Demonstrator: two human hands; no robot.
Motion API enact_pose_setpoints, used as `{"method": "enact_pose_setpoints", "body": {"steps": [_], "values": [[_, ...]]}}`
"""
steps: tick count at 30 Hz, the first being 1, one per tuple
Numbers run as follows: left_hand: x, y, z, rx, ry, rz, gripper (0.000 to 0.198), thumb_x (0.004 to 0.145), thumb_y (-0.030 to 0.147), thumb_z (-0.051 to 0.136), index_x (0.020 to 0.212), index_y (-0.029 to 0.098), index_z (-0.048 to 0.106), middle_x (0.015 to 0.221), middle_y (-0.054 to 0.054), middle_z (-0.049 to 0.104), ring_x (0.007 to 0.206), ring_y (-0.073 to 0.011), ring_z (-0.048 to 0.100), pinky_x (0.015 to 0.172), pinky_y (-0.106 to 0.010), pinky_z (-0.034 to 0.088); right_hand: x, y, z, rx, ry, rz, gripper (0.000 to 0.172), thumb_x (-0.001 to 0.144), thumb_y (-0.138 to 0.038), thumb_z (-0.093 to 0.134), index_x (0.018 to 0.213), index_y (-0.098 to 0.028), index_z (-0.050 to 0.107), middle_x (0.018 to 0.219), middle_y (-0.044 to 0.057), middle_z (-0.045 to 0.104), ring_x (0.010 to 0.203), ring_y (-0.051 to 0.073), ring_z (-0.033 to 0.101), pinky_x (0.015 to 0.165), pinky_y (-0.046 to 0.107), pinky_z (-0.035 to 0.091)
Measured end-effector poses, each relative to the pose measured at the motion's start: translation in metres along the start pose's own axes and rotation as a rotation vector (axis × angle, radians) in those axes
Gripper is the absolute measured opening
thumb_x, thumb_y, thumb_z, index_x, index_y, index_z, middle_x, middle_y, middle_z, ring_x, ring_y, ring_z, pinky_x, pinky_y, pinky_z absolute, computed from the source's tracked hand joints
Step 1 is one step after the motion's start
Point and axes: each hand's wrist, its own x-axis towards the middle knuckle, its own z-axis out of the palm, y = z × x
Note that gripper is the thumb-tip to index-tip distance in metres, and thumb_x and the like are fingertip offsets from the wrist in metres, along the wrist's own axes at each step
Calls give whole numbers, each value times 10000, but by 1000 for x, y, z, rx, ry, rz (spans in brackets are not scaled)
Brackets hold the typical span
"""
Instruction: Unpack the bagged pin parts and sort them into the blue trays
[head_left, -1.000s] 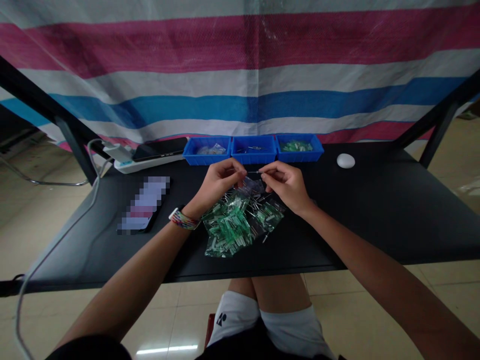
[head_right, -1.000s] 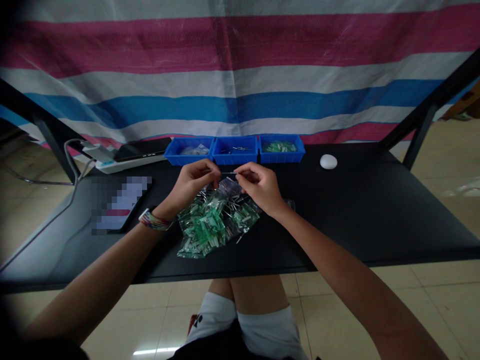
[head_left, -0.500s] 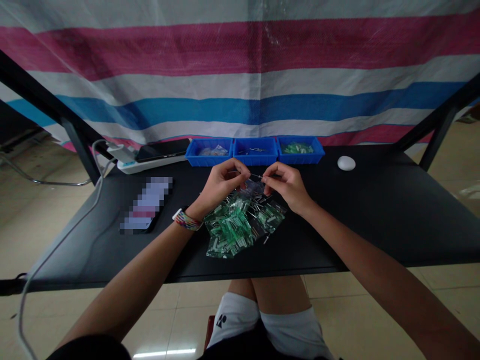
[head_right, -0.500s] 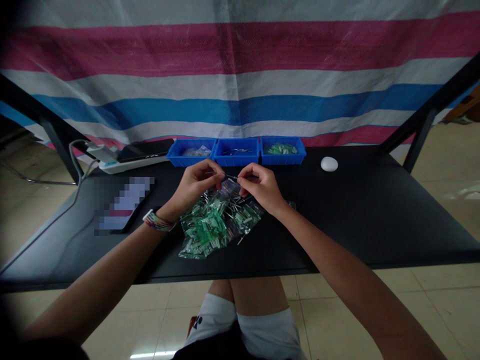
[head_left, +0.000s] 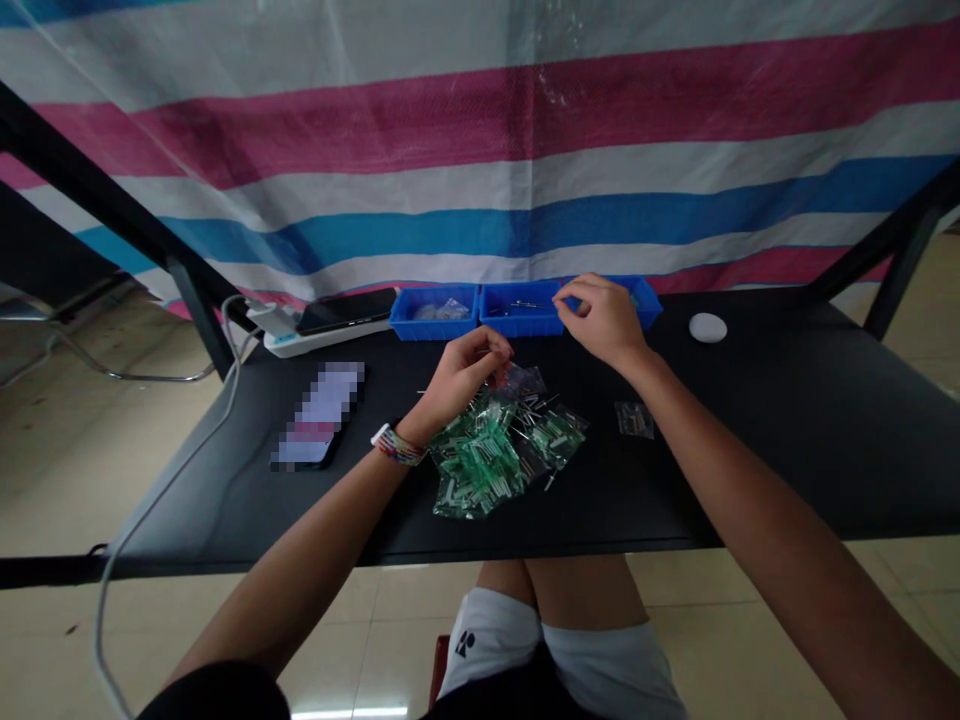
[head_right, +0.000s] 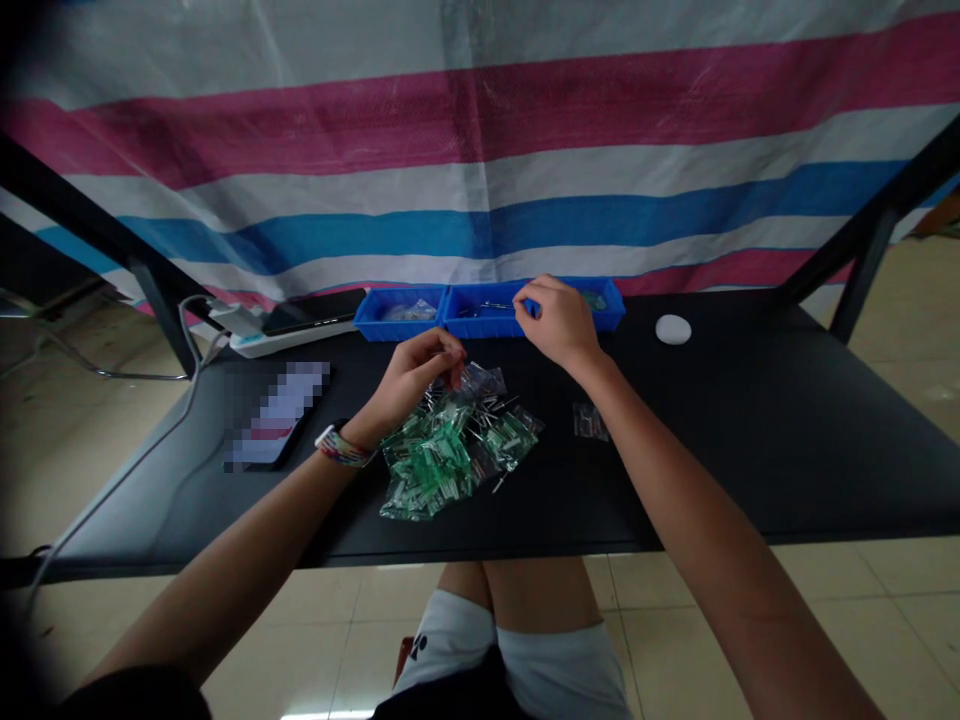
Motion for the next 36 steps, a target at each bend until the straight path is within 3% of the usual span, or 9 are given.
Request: {"method": "enact_pose_setpoints", "body": {"steps": [3,7,11,18,26,30,36], "values": [[1,-1,-2,4,4,0,207,909,344,735,891,160,644,746,-9,656,608,-121,639,578,-236,501,-23,5,-27,6,-135,8,112,908,-208,688,852,-213,785,857,31,726,660,167,577,692,320,458],[0,1,-1,25,3,-9,201,904,339,741,879,157,658,730,-12,657,607,-120,635,572,-229,490,-66,11,-69,-27,-449,116,59,820,-201,723,841,-217,775,822,18,724,606,143,589,626,299,449],[0,1,1,17,-7,-4,203,893,337,749,867,159,655,733,-14,655,609,-122,636,572,-232,504,-99,19,-90,-78,-488,227,106,802,-205,704,878,-216,777,842,35,728,641,154,616,614,292,467],[1,-4,2,28,-30,-9,188,908,324,720,877,155,642,716,-7,648,576,-110,629,552,-217,481,-107,19,-72,-88,-615,242,56,768,-167,732,796,-215,742,829,25,692,673,154,629,645,280,474],[0,-7,4,38,-35,-18,194,887,325,742,862,160,643,715,7,634,572,-103,617,554,-211,481,-93,9,-41,-118,-475,309,178,797,-179,739,970,-219,749,785,4,739,653,159,669,626,267,474],[-1,-3,4,36,-49,-13,190,886,320,736,851,160,641,739,1,643,574,-100,621,557,-212,486,-90,10,-41,-65,-524,395,242,775,-80,695,959,-223,760,774,8,777,671,173,721,647,266,511],[-1,-3,3,40,-63,-8,156,891,291,723,866,154,654,752,-5,650,585,-99,627,563,-210,486,-89,9,-47,-106,-505,394,132,774,-120,713,852,-219,751,763,12,775,658,174,714,622,268,492]]}}
